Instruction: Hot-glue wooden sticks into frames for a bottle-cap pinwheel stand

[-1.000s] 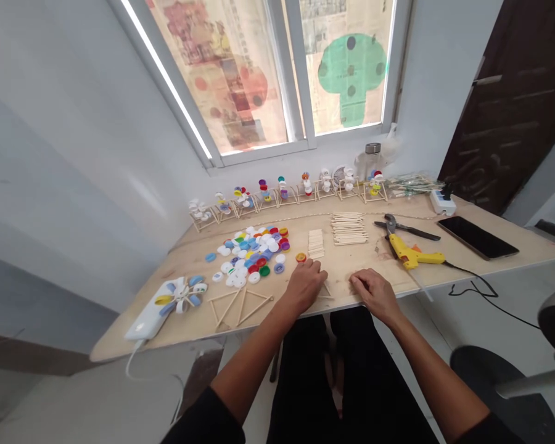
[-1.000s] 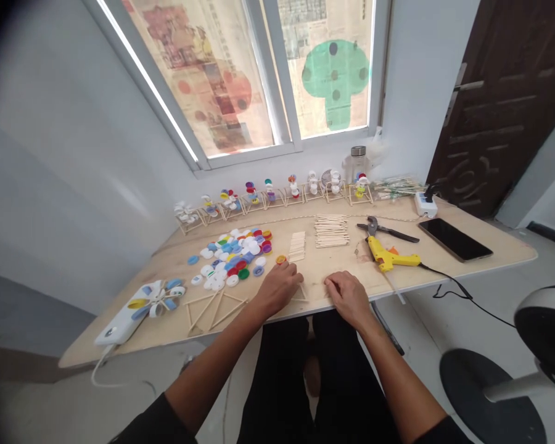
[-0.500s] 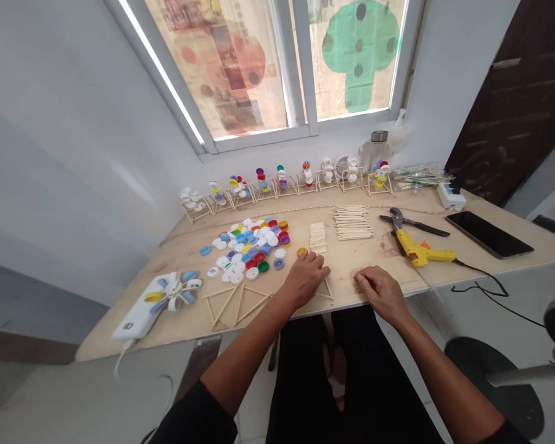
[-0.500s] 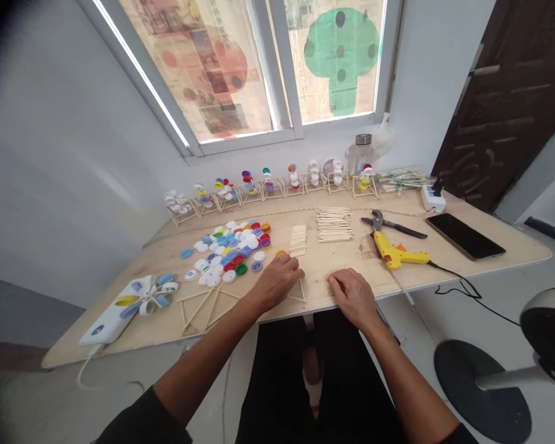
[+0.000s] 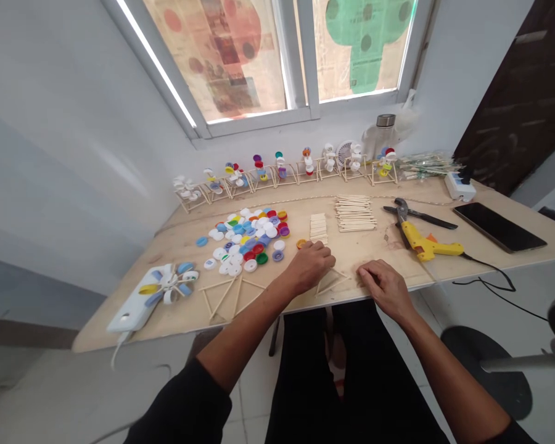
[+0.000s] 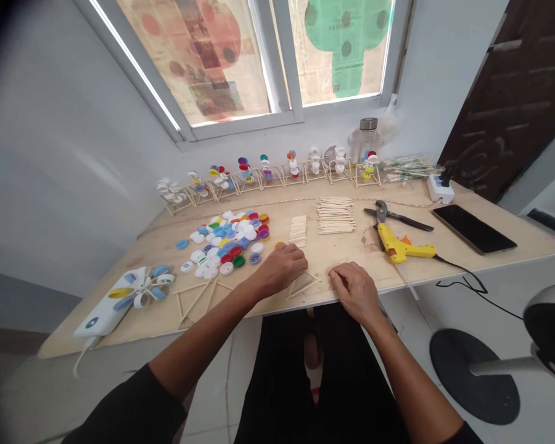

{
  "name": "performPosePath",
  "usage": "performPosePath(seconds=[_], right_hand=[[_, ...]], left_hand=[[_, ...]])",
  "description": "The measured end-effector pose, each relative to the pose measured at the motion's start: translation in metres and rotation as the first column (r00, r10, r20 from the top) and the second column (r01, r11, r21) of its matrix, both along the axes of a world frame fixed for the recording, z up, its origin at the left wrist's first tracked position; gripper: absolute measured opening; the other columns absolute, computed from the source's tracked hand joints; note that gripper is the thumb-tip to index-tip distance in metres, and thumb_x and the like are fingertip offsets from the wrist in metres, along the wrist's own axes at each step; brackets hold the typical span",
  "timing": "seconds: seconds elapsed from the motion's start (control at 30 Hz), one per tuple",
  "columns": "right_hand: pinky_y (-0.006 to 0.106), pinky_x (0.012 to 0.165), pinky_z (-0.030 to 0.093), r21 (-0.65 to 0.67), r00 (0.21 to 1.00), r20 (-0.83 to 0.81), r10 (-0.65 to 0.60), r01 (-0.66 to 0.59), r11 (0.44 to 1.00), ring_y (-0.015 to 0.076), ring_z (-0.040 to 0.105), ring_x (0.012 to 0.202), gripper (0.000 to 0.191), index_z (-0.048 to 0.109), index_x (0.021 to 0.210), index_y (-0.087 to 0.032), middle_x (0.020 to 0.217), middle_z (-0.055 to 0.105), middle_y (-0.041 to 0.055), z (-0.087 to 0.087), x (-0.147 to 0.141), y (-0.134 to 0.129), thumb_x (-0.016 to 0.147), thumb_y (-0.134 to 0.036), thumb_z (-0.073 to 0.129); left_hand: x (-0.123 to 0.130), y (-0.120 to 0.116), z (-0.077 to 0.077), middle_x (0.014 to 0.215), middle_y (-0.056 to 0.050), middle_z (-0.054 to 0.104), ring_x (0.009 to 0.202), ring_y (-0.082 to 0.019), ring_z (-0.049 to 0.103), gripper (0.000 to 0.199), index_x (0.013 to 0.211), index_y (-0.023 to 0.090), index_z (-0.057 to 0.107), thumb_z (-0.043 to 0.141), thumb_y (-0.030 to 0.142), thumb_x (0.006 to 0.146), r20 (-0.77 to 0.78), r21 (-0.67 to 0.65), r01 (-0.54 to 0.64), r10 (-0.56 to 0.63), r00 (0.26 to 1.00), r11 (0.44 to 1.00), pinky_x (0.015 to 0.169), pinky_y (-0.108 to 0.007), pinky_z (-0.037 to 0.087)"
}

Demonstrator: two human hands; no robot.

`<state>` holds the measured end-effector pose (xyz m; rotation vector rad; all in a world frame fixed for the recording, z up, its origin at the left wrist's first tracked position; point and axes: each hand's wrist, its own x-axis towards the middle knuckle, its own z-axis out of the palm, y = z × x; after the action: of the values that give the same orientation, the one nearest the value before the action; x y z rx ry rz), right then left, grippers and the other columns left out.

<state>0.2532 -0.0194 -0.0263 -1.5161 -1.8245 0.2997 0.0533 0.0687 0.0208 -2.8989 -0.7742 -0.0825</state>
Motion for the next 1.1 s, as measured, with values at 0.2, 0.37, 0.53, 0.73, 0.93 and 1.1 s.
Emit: performPosePath(seconds=[0.2, 0.37, 0.53, 0.73, 0.93, 1.1], right_hand=[[0.033, 0.075, 0.043, -0.003, 1.000, 0.012, 0.009, -0.009, 1.000, 0.0189, 0.057, 0.079, 0.025, 0.060, 0.080, -0.021, 0.079, 0.066, 0.0047, 0.001, 0.001, 0.000, 0.091, -0.032, 0.040], [0.033, 0.075, 0.043, -0.013, 1.000, 0.011, 0.004, -0.004, 1.000, 0.0197, 0.057, 0.081, 0.026, 0.059, 0.080, -0.022, 0.080, 0.066, 0.0052, 0.004, -0.001, 0.000, 0.091, -0.032, 0.039], [0.032, 0.075, 0.043, -0.024, 1.000, 0.002, -0.003, 0.003, 1.000, 0.0192, 0.057, 0.080, 0.025, 0.058, 0.079, -0.021, 0.079, 0.066, 0.0040, 0.005, -0.001, 0.000, 0.092, -0.033, 0.040], [0.032, 0.074, 0.042, -0.002, 1.000, 0.011, -0.004, 0.004, 1.000, 0.0180, 0.056, 0.079, 0.025, 0.058, 0.078, -0.021, 0.077, 0.065, 0.0036, 0.005, -0.002, 0.000, 0.092, -0.032, 0.041], [0.032, 0.073, 0.042, 0.009, 1.000, 0.031, -0.002, 0.002, 1.000, 0.0180, 0.056, 0.077, 0.026, 0.058, 0.078, -0.021, 0.076, 0.065, 0.0039, 0.005, -0.002, 0.001, 0.092, -0.033, 0.040], [0.032, 0.073, 0.043, 0.014, 0.999, 0.033, 0.000, 0.000, 1.000, 0.0182, 0.058, 0.079, 0.026, 0.060, 0.079, -0.021, 0.079, 0.066, 0.0044, 0.005, -0.001, 0.001, 0.092, -0.033, 0.040]], left_hand=[[-0.001, -0.010, 0.005, 0.088, -0.007, 0.064, 0.086, -0.017, 0.051, 0.026, 0.080, 0.017, 0.060, 0.039, 0.023, 0.093, 0.079, -0.077, 0.009, -0.003, 0.997, 0.997, 0.078, -0.032, 0.033], [-0.011, -0.021, 0.017, 0.086, -0.003, 0.067, 0.087, -0.016, 0.055, 0.015, 0.081, 0.018, 0.062, 0.050, 0.025, 0.089, 0.269, -0.250, -0.016, 0.085, 0.960, 0.968, 0.083, -0.031, 0.035], [-0.033, -0.028, 0.021, 0.076, -0.001, 0.068, 0.080, -0.017, 0.058, 0.011, 0.075, 0.019, 0.062, 0.055, 0.020, 0.083, 0.244, -0.310, -0.287, 0.368, 0.897, 0.906, 0.083, -0.035, 0.037], [-0.043, -0.022, 0.010, 0.074, -0.003, 0.070, 0.077, -0.020, 0.059, 0.014, 0.070, 0.019, 0.063, 0.053, 0.016, 0.079, 0.073, -0.250, -0.463, 0.494, 0.867, 0.850, 0.080, -0.039, 0.037], [-0.054, -0.011, 0.005, 0.075, -0.004, 0.070, 0.077, -0.020, 0.059, 0.015, 0.070, 0.020, 0.064, 0.052, 0.017, 0.079, 0.007, -0.242, -0.508, 0.525, 0.851, 0.826, 0.077, -0.037, 0.037], [-0.074, -0.008, 0.004, 0.075, -0.002, 0.070, 0.076, -0.020, 0.060, 0.016, 0.072, 0.021, 0.065, 0.051, 0.016, 0.079, -0.014, -0.293, -0.567, 0.590, 0.808, 0.770, 0.076, -0.037, 0.036]])
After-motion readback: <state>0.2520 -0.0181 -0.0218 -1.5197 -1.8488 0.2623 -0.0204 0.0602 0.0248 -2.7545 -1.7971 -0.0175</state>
